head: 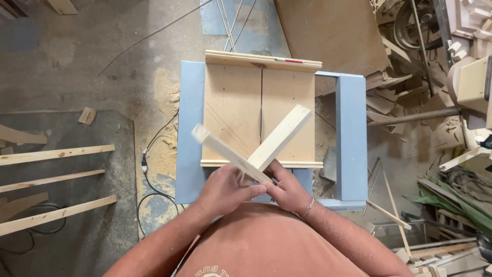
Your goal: Cutting notches in wooden strips using a table saw sled and assembling them into a cross shape
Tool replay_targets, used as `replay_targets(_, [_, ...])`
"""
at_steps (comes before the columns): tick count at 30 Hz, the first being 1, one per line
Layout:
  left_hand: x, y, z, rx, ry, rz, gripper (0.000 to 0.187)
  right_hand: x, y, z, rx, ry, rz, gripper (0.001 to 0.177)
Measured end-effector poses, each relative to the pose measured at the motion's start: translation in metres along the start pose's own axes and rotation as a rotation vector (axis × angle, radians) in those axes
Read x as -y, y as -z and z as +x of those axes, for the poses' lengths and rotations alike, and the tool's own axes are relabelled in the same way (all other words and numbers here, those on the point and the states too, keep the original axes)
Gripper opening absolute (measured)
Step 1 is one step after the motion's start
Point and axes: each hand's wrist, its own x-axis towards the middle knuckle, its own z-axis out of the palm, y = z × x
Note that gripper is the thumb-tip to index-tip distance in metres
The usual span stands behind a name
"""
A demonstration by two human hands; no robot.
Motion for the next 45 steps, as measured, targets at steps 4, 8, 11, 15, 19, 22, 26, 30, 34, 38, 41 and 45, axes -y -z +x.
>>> replay_targets(4, [0.017, 0.001, 0.015, 0.028, 0.021, -0.011, 0.059, -0.022, -0.002, 0.001, 0.026, -0.038, 0.028, 0.042])
replay_targets(8, [0.011, 0.002, 0.02, 0.083, 0.065, -0.094, 0.049, -0.025, -0.003, 0.004, 0.101, -0.053, -0.025, 0.038])
replay_targets(11, [-0.005, 0.003, 0.017, 0.093, 0.066, -0.116, 0.054, -0.053, 0.0, 0.008, 0.092, -0.13, -0.076, 0.035])
replay_targets(15, [-0.024, 0.007, 0.009, 0.104, 0.153, -0.069, 0.051, -0.043, -0.001, 0.007, 0.037, -0.25, -0.18, 0.025])
replay_targets(19, [-0.036, 0.011, 0.004, 0.117, 0.177, -0.03, 0.045, -0.004, -0.008, 0.013, -0.003, -0.291, -0.252, 0.024])
replay_targets(22, [-0.036, 0.007, 0.004, 0.111, 0.194, -0.03, 0.066, 0.017, -0.01, 0.015, -0.033, -0.286, -0.307, 0.026])
replay_targets(26, [-0.041, 0.006, -0.003, 0.085, 0.167, -0.035, 0.07, 0.015, 0.0, 0.017, 0.037, -0.254, -0.303, 0.022])
replay_targets(30, [-0.041, 0.005, -0.004, 0.055, 0.13, -0.041, 0.065, 0.0, 0.007, 0.015, 0.048, -0.251, -0.315, 0.019])
replay_targets(34, [-0.038, 0.004, -0.005, 0.046, 0.108, 0.013, 0.063, 0.006, -0.009, 0.011, -0.081, -0.255, -0.347, 0.021])
replay_targets(38, [-0.031, 0.001, -0.004, 0.005, 0.066, -0.002, 0.058, 0.008, -0.008, 0.015, -0.077, -0.237, -0.359, 0.02])
replay_targets(41, [-0.029, 0.0, -0.004, -0.028, 0.018, 0.016, 0.063, -0.014, 0.0, 0.013, -0.076, -0.223, -0.379, 0.021])
replay_targets(45, [-0.008, -0.008, 0.004, -0.178, -0.179, 0.008, 0.064, 0.025, 0.006, 0.013, 0.0, -0.098, -0.573, 0.03])
